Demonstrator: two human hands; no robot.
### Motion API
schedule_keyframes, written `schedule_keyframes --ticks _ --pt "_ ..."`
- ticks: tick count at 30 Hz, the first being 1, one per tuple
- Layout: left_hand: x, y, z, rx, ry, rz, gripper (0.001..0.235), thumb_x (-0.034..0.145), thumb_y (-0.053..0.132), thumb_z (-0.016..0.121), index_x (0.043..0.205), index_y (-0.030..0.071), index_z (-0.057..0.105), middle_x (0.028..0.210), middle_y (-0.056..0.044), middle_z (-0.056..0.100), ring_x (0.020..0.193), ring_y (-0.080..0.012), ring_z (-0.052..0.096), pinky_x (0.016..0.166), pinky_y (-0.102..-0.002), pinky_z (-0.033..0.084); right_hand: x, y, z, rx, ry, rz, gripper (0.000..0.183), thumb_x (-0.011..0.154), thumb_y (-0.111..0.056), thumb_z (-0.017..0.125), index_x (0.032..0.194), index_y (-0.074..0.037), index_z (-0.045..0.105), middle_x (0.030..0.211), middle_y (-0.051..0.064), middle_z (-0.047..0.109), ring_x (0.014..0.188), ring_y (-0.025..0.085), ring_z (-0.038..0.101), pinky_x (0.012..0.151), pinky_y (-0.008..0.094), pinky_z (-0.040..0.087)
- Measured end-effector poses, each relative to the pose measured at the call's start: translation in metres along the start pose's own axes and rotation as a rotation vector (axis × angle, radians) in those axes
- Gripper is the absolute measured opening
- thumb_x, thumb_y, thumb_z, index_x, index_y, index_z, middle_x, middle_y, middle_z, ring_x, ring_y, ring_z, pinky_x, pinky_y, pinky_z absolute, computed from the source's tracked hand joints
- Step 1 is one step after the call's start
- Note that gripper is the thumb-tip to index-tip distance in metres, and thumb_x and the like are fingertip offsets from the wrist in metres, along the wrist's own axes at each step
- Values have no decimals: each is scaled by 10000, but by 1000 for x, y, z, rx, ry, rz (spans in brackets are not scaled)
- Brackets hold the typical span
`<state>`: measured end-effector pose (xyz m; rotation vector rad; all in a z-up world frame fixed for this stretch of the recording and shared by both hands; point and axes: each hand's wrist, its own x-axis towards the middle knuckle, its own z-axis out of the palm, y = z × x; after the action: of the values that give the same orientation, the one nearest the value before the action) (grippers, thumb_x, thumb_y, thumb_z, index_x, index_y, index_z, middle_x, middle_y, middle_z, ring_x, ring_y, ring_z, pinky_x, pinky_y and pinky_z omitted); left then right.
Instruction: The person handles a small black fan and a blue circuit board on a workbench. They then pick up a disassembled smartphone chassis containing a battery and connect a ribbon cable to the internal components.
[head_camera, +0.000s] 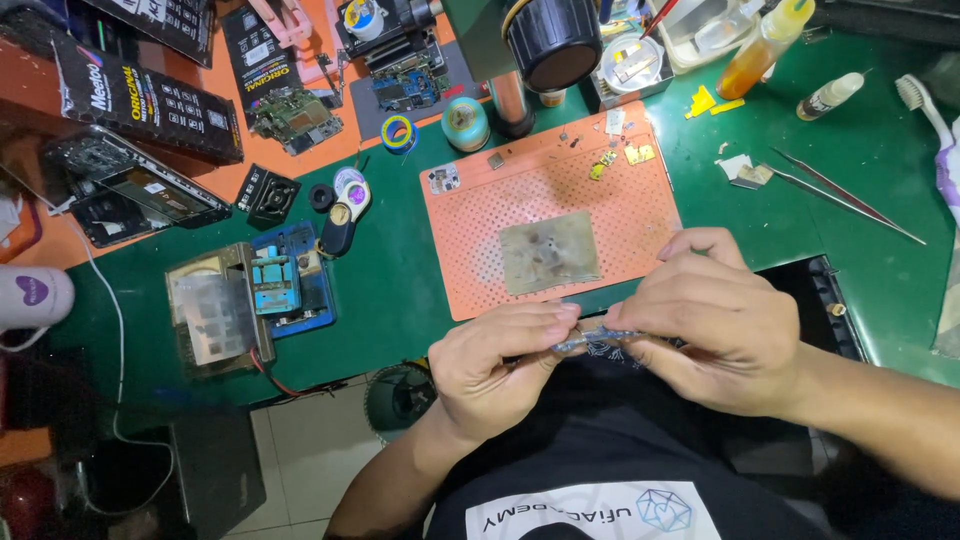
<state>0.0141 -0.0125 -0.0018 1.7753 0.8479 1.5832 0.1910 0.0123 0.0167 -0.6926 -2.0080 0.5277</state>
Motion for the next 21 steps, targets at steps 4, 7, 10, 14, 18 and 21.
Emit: schedule_keyframes --ticks 4,7,10,14,18,21 --pt "0 -4 -6 -44 -87 113 110 775 -32 601 871 -1 559 875 -200 607 839 -284 642 808 -413 558 0 1 -5 -125 -26 -142 90 743 -115 611 827 -82 607 756 1 613 643 151 545 750 349 321" --pt "0 -8 -11 7 -146 208 118 801 -18 585 910 20 562 916 -156 603 888 -274 630 876 -432 525 -1 3 -5 -177 -9 -165 111 772 -170 558 832 -96 616 822 15 628 694 160 543 816 377 296" --pt "0 -10 -12 38 -127 237 130 791 -1 612 904 53 579 934 -126 596 871 -260 639 898 -436 507 -1 3 -6 -206 11 -185 108 767 -174 569 828 -101 621 812 5 631 678 153 550 820 376 275" --pt "3 -9 -15 105 -112 307 149 772 17 648 899 67 588 948 -106 582 846 -236 643 898 -440 488 -1 1 -8 -229 17 -179 133 760 -199 607 845 -97 611 823 16 634 701 158 557 818 374 287" --pt "9 -4 -18 204 -134 356 125 768 27 653 862 100 615 917 -65 580 826 -218 623 860 -423 487 1 -2 -10 -251 14 -172 139 768 -208 600 859 -104 610 866 7 633 738 164 560 831 376 283" --pt "13 1 -19 246 -150 386 122 775 30 646 851 122 621 911 -42 576 816 -187 609 858 -413 477 1 -5 -12 -263 18 -167 135 771 -206 596 858 -104 610 869 9 631 752 172 559 833 378 282"
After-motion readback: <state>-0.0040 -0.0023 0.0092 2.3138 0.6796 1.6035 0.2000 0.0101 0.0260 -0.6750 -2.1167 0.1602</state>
